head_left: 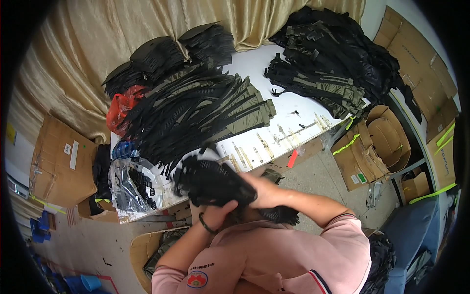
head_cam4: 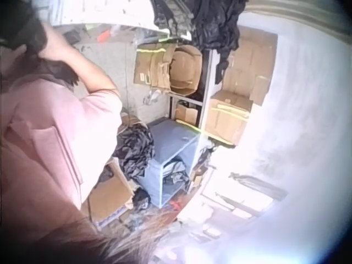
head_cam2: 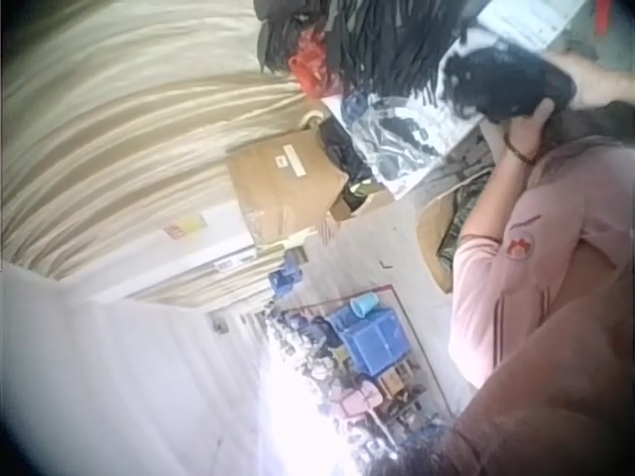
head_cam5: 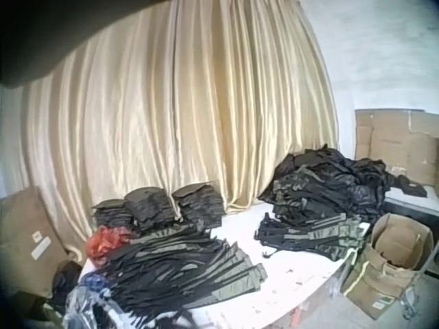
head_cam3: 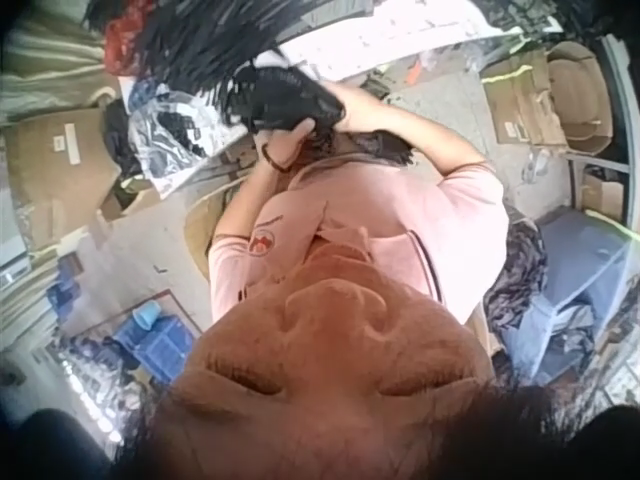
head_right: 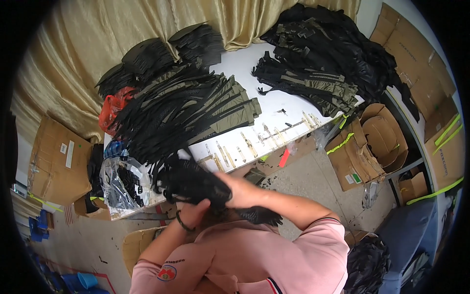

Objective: Assembling plastic buckles and black mesh webbing straps at a workshop table.

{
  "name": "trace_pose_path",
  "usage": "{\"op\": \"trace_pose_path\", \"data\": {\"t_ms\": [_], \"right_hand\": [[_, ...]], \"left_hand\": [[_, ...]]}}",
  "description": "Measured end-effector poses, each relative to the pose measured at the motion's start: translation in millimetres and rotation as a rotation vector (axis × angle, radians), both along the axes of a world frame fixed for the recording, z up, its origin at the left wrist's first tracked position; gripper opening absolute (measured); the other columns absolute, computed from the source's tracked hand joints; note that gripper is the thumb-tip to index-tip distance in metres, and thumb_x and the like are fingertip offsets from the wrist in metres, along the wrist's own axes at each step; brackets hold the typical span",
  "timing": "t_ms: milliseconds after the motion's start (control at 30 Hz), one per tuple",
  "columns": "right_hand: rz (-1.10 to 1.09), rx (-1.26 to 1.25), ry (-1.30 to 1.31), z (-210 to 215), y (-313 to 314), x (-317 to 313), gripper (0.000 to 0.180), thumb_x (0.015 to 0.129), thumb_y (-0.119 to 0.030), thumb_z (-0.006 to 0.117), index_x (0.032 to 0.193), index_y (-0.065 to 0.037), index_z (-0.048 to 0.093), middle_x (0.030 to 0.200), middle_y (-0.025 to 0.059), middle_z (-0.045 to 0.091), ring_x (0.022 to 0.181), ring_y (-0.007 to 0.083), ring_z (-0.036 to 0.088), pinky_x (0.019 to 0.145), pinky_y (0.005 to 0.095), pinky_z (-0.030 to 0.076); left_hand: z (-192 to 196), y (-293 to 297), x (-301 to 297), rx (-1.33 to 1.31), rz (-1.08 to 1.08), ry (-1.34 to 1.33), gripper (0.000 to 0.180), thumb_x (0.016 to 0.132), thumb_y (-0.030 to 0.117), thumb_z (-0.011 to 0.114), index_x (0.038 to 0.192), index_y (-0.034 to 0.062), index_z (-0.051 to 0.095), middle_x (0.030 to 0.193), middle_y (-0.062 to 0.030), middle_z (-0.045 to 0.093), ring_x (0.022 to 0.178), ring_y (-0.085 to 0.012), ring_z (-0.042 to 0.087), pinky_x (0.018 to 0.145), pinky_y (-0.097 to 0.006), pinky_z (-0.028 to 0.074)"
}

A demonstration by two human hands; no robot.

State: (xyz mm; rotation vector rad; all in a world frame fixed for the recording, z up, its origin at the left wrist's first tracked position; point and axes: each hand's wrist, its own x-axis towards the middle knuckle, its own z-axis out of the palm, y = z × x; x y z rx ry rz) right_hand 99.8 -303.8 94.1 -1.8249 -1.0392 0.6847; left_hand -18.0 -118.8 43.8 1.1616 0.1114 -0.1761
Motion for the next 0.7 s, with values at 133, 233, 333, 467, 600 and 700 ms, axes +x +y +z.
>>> {"op": "trace_pose_path", "data": {"t_ms": [133, 233, 333, 467, 600, 700], "right_hand": [[-0.298, -0.148, -0.192, 72, -37, 59, 0.090, 0.058, -0.016, 0.073, 0.135, 0.004, 0.030, 0.119, 0.0271, 0.052, 0.115, 0.0300, 0.051, 0.099, 0.0344, 0.038], [-0.480, -0.152, -0.545, 130, -55, 111, 0.083, 0.061, 0.000, 0.068, 0.137, -0.008, 0.035, 0.133, 0.0213, 0.045, 0.122, 0.0318, 0.046, 0.104, 0.0343, 0.037], [-0.570, -0.065, -0.841, 157, -62, 180, 0.079, 0.062, 0.002, 0.068, 0.134, -0.014, 0.039, 0.119, 0.0199, 0.055, 0.109, 0.0350, 0.054, 0.093, 0.0364, 0.044], [-0.713, -0.336, -1.180, 159, -83, 285, 0.084, 0.061, -0.002, 0.072, 0.135, -0.018, 0.036, 0.097, 0.0164, 0.059, 0.094, 0.0358, 0.058, 0.083, 0.0410, 0.046], [-0.749, -0.754, -1.293, 97, -97, 365, 0.102, 0.055, -0.016, 0.083, 0.140, -0.021, 0.027, 0.122, 0.0127, 0.048, 0.118, 0.0308, 0.044, 0.095, 0.0498, 0.035], [-0.533, -0.647, -1.167, 55, -38, 365, 0.104, 0.052, -0.026, 0.086, 0.140, -0.018, 0.030, 0.140, 0.0135, 0.033, 0.131, 0.0297, 0.030, 0.104, 0.0544, 0.025]], "left_hand": [[22, 4, 67, 0.074, -0.165, -0.102, 0.050, 0.085, 0.013, 0.061, 0.130, 0.0054, 0.042, 0.132, -0.0075, 0.041, 0.098, -0.0149, 0.054, 0.088, -0.028, 0.043], [42, 7, 89, 0.210, -0.072, -0.198, 0.055, 0.083, 0.006, 0.061, 0.133, 0.0085, 0.038, 0.122, -0.0035, 0.042, 0.098, -0.0116, 0.051, 0.087, -0.026, 0.042], [16, 31, 101, 0.346, 0.083, -0.162, 0.050, 0.082, 0.010, 0.065, 0.127, 0.0073, 0.044, 0.119, -0.0076, 0.046, 0.098, -0.0148, 0.049, 0.085, -0.028, 0.043], [12, 76, 128, 1.165, 0.283, -0.471, 0.049, 0.074, 0.009, 0.069, 0.119, 0.0054, 0.050, 0.114, -0.0138, 0.049, 0.099, -0.0269, 0.051, 0.087, -0.036, 0.041], [11, 111, 156, 1.589, 0.377, -0.481, 0.061, 0.068, 0.014, 0.073, 0.123, 0.0046, 0.048, 0.124, -0.0194, 0.043, 0.116, -0.0390, 0.039, 0.101, -0.045, 0.031], [16, 133, 176, 1.814, 0.277, -0.318, 0.095, 0.061, 0.033, 0.080, 0.137, 0.0041, 0.032, 0.140, -0.0225, 0.028, 0.134, -0.0392, 0.019, 0.109, -0.054, 0.013]]}}
